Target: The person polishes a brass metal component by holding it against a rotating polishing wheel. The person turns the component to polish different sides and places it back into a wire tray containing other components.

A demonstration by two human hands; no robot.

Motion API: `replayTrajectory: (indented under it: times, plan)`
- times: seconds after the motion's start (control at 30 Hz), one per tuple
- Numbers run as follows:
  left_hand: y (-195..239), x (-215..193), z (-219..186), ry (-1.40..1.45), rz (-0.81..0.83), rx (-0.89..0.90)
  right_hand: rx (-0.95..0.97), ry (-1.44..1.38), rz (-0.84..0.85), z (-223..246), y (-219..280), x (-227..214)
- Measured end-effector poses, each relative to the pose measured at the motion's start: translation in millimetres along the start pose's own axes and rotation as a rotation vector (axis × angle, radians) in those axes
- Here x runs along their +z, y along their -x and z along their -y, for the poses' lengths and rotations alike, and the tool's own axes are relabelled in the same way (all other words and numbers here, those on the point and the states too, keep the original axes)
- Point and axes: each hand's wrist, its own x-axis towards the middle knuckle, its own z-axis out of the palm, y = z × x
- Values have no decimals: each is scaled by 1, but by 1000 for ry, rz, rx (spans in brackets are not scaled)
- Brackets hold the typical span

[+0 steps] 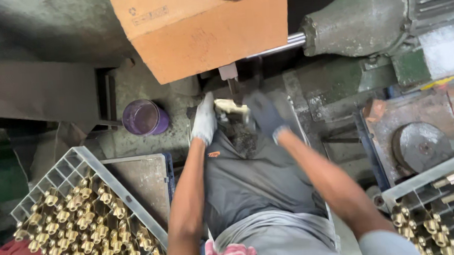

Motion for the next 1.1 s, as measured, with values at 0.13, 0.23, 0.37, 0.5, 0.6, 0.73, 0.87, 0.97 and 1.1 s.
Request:
replayTrajectory:
  times: [0.13, 0.23, 0.37, 0.5, 0.6, 0.73, 0.87, 0.97, 1.1]
  plan:
    - [93, 15, -67, -457, 82, 372, 213, -326, 389, 22, 114, 4]
    - [132, 37, -106, -394, 213, 356, 201, -185, 456, 42, 153, 10]
    - [159, 61, -137, -183, 291, 235, 104, -154, 582, 75, 181, -1]
    - [173, 68, -149, -175, 281, 179, 106, -63, 598, 88, 190, -4]
    - [178, 68, -149, -221, 279, 233, 133, -105, 649, 85, 194, -8]
    - [181, 69, -148, -203, 263, 198, 174, -216, 678, 78, 196, -10]
    - [183, 69, -149, -214, 244, 196, 178, -208, 704, 72, 194, -14]
    - [184, 68, -150, -244, 248, 258, 172, -224, 736, 68, 192, -17]
    - [182, 68, -148, -225, 249, 209, 145, -273, 750, 64, 192, -16]
